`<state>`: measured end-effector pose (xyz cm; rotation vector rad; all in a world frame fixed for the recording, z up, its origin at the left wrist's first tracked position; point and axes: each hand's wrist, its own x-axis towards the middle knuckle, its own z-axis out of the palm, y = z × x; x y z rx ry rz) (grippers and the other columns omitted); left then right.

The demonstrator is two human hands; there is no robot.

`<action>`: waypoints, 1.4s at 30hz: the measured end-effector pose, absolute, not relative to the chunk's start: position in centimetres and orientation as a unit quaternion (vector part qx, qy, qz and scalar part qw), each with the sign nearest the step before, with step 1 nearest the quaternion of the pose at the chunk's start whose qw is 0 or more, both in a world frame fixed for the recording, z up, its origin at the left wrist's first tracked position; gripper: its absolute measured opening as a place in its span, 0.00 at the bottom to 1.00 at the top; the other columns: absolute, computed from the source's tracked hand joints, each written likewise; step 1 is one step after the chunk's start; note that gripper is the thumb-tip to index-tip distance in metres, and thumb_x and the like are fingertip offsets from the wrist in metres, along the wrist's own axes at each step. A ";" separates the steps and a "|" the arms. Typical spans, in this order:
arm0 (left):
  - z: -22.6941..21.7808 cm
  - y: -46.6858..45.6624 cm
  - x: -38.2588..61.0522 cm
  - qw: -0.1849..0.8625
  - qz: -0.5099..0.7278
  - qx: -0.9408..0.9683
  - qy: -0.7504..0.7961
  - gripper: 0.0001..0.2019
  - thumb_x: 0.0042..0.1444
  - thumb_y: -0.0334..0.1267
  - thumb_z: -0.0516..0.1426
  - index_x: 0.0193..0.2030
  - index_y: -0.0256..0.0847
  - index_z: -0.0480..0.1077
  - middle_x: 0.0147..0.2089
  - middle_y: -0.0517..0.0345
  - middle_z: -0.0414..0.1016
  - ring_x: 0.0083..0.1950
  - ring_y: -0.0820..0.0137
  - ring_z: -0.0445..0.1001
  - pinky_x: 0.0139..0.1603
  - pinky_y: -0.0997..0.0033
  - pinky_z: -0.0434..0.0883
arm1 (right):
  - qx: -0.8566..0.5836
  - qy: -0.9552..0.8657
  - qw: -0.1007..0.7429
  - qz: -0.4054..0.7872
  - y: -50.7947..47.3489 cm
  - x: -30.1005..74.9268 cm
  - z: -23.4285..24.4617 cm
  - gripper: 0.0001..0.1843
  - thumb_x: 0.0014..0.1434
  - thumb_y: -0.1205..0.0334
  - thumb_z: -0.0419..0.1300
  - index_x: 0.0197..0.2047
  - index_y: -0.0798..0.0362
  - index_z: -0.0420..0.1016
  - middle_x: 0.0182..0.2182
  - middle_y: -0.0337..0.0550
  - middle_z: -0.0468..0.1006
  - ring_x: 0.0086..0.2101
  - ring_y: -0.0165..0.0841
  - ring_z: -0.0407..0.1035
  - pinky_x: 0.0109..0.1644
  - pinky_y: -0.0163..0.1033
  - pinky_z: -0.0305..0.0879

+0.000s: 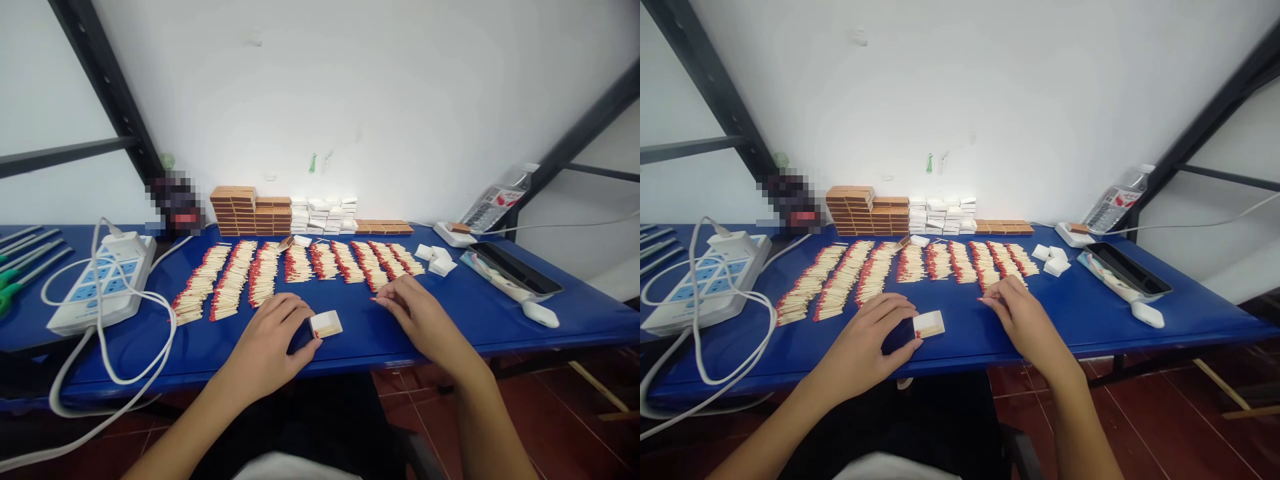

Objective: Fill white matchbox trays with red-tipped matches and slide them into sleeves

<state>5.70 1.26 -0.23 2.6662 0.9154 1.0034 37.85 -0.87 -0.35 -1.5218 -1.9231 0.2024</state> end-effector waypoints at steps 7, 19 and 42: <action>-0.1 1.2 5.7 0.079 0.335 0.890 0.300 0.13 0.65 0.33 0.67 0.55 0.42 0.75 0.55 0.50 0.82 0.61 0.53 0.78 0.65 0.46 0.76 | -0.506 -0.800 0.310 0.087 -2.4 30.9 0.9 0.07 0.80 0.63 0.54 0.48 0.48 0.72 0.46 0.44 0.76 0.43 0.37 0.76 0.51 0.43 0.73; -0.3 1.2 5.7 0.075 0.339 0.889 0.298 0.13 0.65 0.35 0.68 0.55 0.42 0.75 0.56 0.49 0.83 0.62 0.52 0.79 0.66 0.45 0.76 | -0.512 -0.782 0.351 0.050 -2.3 32.5 1.3 0.06 0.78 0.60 0.59 0.47 0.47 0.77 0.41 0.43 0.77 0.40 0.36 0.75 0.48 0.42 0.73; -0.1 1.1 5.6 0.072 0.326 0.891 0.308 0.12 0.67 0.37 0.66 0.55 0.43 0.75 0.56 0.48 0.82 0.62 0.52 0.78 0.65 0.45 0.76 | -0.588 -0.750 0.303 0.009 0.5 40.9 -1.5 0.13 0.78 0.52 0.55 0.44 0.47 0.77 0.44 0.49 0.78 0.46 0.45 0.74 0.52 0.49 0.71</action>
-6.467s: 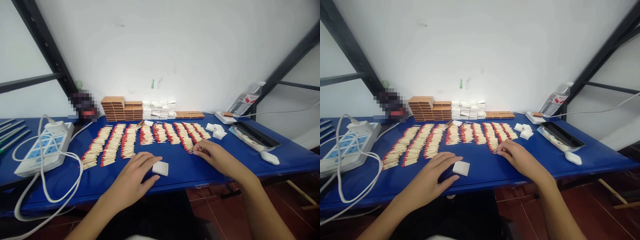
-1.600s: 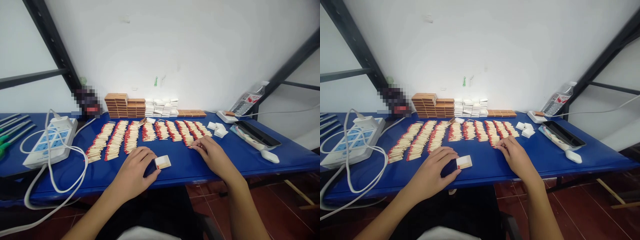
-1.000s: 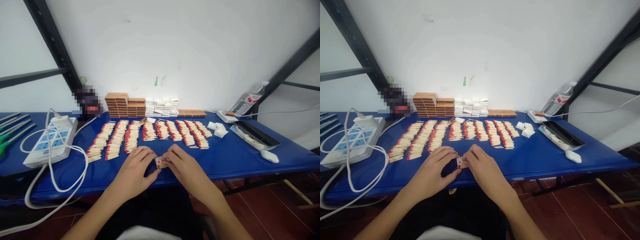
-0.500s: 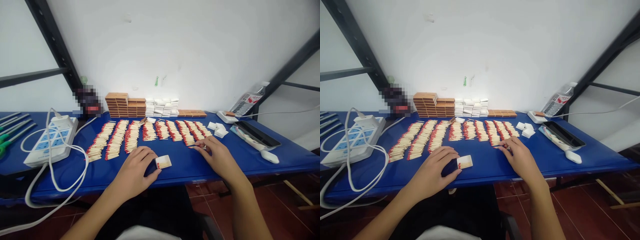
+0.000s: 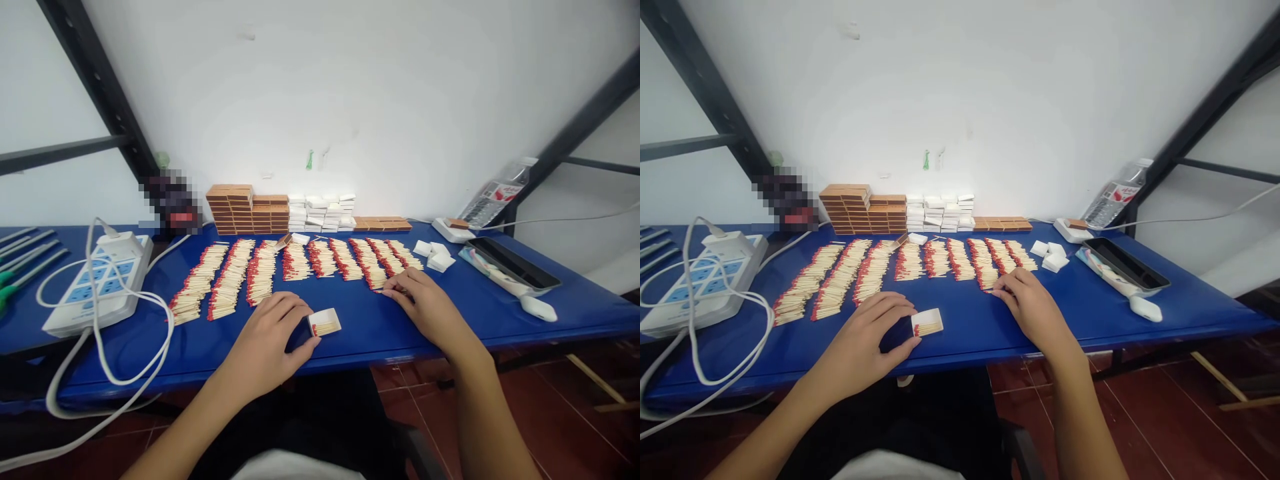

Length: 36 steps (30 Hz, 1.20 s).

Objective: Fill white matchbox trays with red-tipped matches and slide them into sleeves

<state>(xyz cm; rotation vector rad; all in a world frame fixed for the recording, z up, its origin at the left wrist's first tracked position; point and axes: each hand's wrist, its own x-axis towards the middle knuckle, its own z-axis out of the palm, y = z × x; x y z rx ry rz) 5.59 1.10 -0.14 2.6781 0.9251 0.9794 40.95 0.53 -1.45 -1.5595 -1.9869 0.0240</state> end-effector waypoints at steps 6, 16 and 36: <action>-0.2 1.1 5.6 0.077 0.328 0.890 0.307 0.12 0.68 0.37 0.66 0.56 0.43 0.75 0.56 0.48 0.82 0.62 0.52 0.78 0.66 0.45 0.76 | -0.572 -0.753 0.324 0.006 0.1 39.1 -1.0 0.11 0.78 0.55 0.56 0.43 0.48 0.75 0.44 0.49 0.77 0.48 0.46 0.72 0.55 0.51 0.70; -0.1 1.1 5.7 0.086 0.323 0.892 0.303 0.12 0.67 0.34 0.65 0.55 0.44 0.74 0.56 0.49 0.82 0.61 0.53 0.78 0.65 0.45 0.76 | -0.491 -0.829 0.264 -0.052 -2.2 28.8 0.9 0.11 0.79 0.66 0.53 0.44 0.48 0.75 0.42 0.48 0.76 0.43 0.43 0.71 0.48 0.50 0.71; -0.1 1.2 5.6 0.072 0.332 0.890 0.305 0.12 0.67 0.37 0.66 0.56 0.45 0.75 0.56 0.48 0.83 0.62 0.52 0.79 0.65 0.44 0.77 | -0.609 -0.728 0.301 -0.091 1.0 40.3 -2.0 0.14 0.76 0.51 0.56 0.46 0.45 0.81 0.44 0.51 0.80 0.47 0.50 0.68 0.51 0.55 0.64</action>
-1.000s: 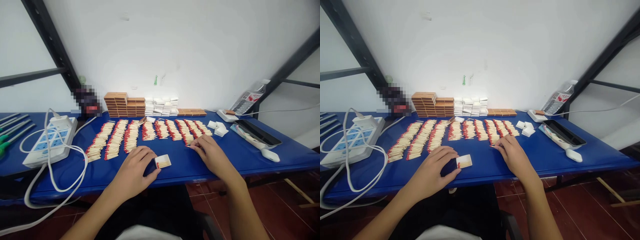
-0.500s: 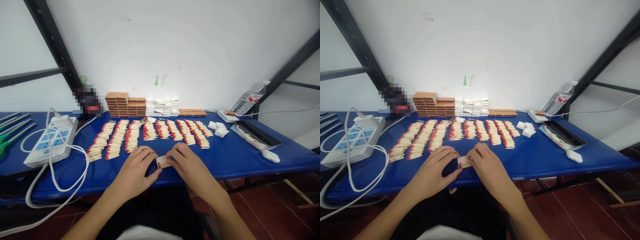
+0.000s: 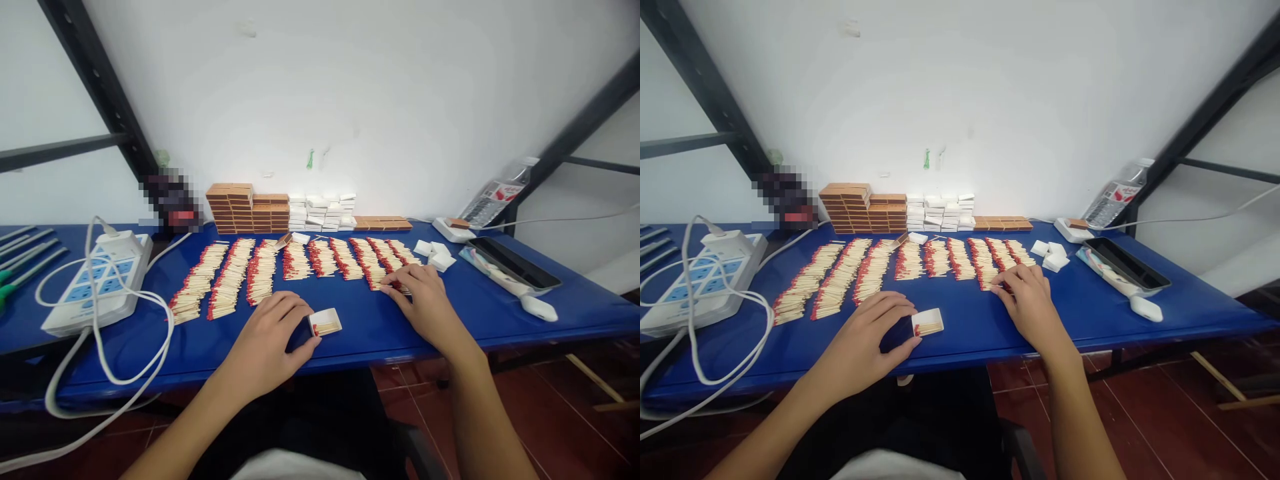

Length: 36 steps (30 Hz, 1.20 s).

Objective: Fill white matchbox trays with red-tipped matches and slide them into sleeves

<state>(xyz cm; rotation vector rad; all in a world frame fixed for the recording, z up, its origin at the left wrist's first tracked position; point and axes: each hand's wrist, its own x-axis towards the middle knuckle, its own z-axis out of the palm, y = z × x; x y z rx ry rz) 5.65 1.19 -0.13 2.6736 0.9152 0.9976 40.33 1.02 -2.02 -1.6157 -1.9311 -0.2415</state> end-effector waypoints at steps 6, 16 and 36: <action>0.0 1.1 5.7 0.073 0.329 0.892 0.302 0.11 0.68 0.36 0.66 0.55 0.44 0.75 0.55 0.49 0.83 0.61 0.52 0.79 0.64 0.45 0.77 | -0.603 -0.737 0.295 -0.076 0.9 40.0 -1.7 0.11 0.76 0.55 0.57 0.43 0.47 0.78 0.44 0.50 0.79 0.47 0.49 0.67 0.52 0.54 0.63; -0.2 1.2 5.5 0.071 0.322 0.893 0.306 0.12 0.68 0.37 0.66 0.56 0.42 0.74 0.56 0.48 0.82 0.62 0.52 0.78 0.66 0.44 0.76 | -0.597 -0.748 0.281 -0.073 0.5 39.8 -1.6 0.08 0.76 0.57 0.57 0.45 0.47 0.76 0.45 0.49 0.79 0.47 0.48 0.66 0.52 0.53 0.62; -0.2 1.2 5.6 0.070 0.327 0.893 0.302 0.12 0.67 0.36 0.66 0.55 0.43 0.75 0.56 0.48 0.83 0.61 0.52 0.79 0.65 0.45 0.77 | -0.585 -0.758 0.273 -0.092 0.8 40.3 -1.7 0.08 0.74 0.57 0.62 0.46 0.46 0.82 0.45 0.50 0.77 0.47 0.48 0.67 0.54 0.53 0.66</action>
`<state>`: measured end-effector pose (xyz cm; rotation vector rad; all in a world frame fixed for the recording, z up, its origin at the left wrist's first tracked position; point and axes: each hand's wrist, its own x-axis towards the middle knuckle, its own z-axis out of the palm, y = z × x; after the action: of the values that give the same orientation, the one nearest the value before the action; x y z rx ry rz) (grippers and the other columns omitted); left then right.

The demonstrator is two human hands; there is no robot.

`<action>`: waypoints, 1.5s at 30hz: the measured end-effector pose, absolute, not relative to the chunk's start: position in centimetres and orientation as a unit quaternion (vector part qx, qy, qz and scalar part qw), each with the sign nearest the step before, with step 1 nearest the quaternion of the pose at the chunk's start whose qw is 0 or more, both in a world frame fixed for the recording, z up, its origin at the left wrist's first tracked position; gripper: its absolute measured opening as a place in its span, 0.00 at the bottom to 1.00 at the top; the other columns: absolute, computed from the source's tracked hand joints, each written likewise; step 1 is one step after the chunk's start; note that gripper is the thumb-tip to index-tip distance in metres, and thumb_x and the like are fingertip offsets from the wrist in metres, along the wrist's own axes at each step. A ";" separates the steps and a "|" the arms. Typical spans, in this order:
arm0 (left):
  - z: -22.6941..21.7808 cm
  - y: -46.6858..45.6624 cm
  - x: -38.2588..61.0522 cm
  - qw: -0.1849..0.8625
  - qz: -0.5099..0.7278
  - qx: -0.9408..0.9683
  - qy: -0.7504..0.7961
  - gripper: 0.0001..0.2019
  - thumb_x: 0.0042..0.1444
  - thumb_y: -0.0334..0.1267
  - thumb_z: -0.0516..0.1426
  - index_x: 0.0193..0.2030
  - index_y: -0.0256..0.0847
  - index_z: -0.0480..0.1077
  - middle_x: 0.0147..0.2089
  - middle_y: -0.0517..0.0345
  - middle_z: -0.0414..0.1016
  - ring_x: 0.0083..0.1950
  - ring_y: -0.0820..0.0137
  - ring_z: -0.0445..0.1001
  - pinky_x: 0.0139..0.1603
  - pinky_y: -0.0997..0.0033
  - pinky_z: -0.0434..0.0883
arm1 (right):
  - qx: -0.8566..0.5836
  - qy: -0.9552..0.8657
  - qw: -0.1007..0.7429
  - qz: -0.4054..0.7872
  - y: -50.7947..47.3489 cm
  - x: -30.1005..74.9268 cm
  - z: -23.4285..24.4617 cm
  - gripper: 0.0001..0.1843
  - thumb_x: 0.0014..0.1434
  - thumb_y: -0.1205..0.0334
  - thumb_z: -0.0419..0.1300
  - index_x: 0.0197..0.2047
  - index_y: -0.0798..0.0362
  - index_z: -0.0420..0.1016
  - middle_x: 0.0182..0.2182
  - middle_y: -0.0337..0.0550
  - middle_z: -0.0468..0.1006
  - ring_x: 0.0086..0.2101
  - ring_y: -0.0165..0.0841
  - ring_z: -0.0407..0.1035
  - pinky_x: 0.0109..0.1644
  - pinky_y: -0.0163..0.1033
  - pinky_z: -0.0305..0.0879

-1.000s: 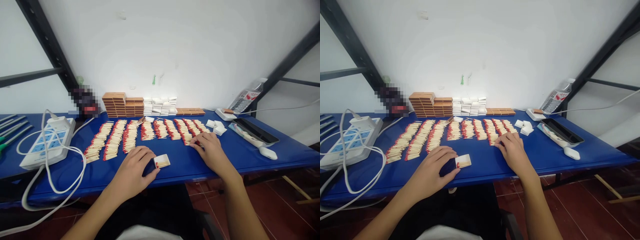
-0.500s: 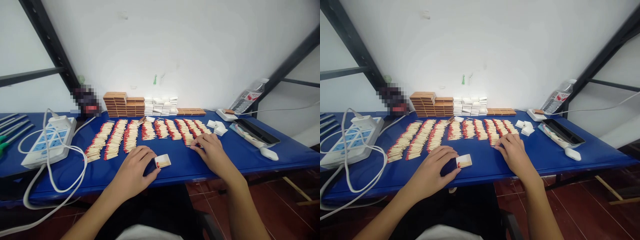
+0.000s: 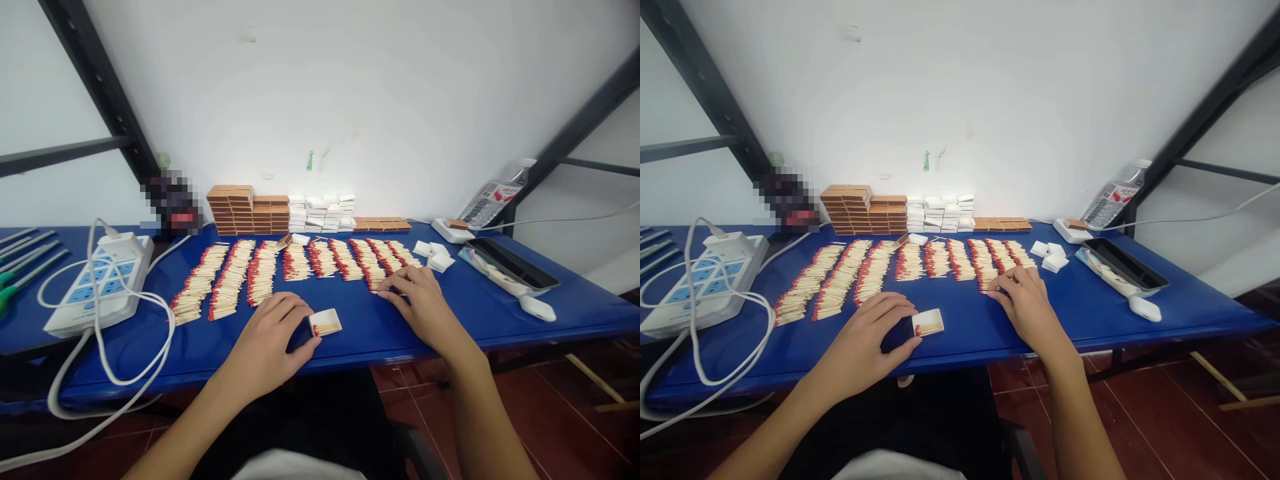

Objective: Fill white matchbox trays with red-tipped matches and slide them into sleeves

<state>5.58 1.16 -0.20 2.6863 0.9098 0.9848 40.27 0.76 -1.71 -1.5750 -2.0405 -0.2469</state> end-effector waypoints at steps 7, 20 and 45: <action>-0.1 1.2 5.6 0.069 0.326 0.893 0.303 0.12 0.67 0.36 0.67 0.55 0.43 0.74 0.56 0.48 0.82 0.62 0.52 0.79 0.65 0.45 0.76 | -0.584 -0.759 0.271 -0.097 0.7 39.8 -1.7 0.08 0.75 0.59 0.61 0.44 0.48 0.80 0.45 0.50 0.76 0.46 0.47 0.67 0.54 0.53 0.66; 0.0 1.2 5.6 0.066 0.330 0.893 0.300 0.13 0.66 0.35 0.67 0.55 0.41 0.75 0.55 0.48 0.83 0.62 0.51 0.79 0.64 0.44 0.77 | -0.577 -0.770 0.263 -0.073 0.5 40.2 -1.8 0.08 0.75 0.56 0.60 0.46 0.46 0.80 0.46 0.50 0.76 0.49 0.48 0.67 0.56 0.54 0.66; 0.0 1.2 5.7 0.071 0.333 0.890 0.305 0.12 0.67 0.36 0.67 0.55 0.43 0.76 0.56 0.49 0.83 0.62 0.52 0.79 0.65 0.45 0.77 | -0.581 -0.761 0.282 -0.063 1.1 39.6 -1.7 0.14 0.77 0.53 0.56 0.45 0.47 0.81 0.45 0.52 0.78 0.48 0.48 0.68 0.56 0.57 0.67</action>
<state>5.70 1.17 -0.04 2.6755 0.9158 1.0013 39.64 1.08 -1.69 -1.5564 -2.0387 -0.1679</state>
